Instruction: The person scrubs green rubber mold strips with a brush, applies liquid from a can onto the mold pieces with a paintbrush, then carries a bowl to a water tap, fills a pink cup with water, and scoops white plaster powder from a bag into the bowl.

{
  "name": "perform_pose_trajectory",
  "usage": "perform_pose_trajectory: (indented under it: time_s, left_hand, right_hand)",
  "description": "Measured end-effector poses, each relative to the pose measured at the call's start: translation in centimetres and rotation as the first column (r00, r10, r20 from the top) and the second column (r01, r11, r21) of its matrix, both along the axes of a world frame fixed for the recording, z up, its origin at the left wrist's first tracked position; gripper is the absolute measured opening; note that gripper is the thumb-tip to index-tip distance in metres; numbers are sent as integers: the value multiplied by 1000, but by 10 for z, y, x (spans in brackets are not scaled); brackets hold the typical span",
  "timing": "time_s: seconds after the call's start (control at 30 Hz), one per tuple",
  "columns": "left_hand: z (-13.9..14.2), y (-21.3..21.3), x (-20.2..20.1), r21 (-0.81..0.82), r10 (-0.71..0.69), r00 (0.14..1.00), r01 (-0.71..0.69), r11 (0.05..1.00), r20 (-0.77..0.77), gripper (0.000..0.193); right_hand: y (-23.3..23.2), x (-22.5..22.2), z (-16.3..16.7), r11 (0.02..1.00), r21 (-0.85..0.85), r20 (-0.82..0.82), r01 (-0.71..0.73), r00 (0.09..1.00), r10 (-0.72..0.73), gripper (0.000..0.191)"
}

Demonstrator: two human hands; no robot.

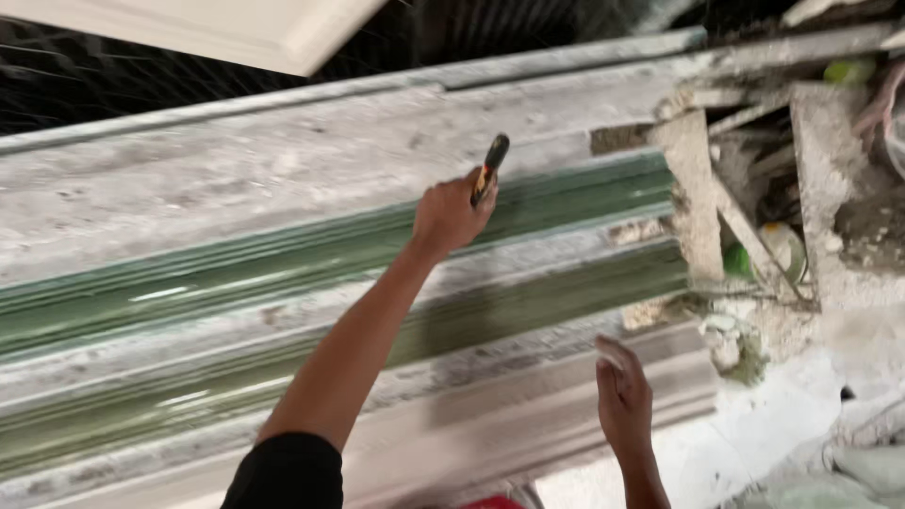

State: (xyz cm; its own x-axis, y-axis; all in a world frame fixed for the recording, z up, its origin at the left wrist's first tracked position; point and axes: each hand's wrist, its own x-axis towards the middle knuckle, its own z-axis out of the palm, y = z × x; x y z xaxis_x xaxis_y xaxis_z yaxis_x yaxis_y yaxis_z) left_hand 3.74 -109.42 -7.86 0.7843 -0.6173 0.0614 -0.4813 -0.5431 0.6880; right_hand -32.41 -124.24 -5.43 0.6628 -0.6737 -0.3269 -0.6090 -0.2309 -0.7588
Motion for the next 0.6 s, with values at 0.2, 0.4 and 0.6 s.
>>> perform_pose_trajectory:
  time_s: [0.2, 0.4, 0.6]
  left_hand:
    - [10, -129, -20, 122, 15, 991, 2, 992, -135, 39]
    - [8, -252, -40, 82, 37, 997, -32, 996, -65, 40]
    - [4, -343, -53, -28, 99, 994, -100, 995, -54, 37]
  right_hand:
    - [-93, -29, 2, 996, 71, 25, 57, 998, -59, 36]
    - [-116, -51, 3, 982, 168, 190, 84, 975, -116, 36]
    - [-134, -77, 1, 972, 211, 167, 99, 977, -135, 36]
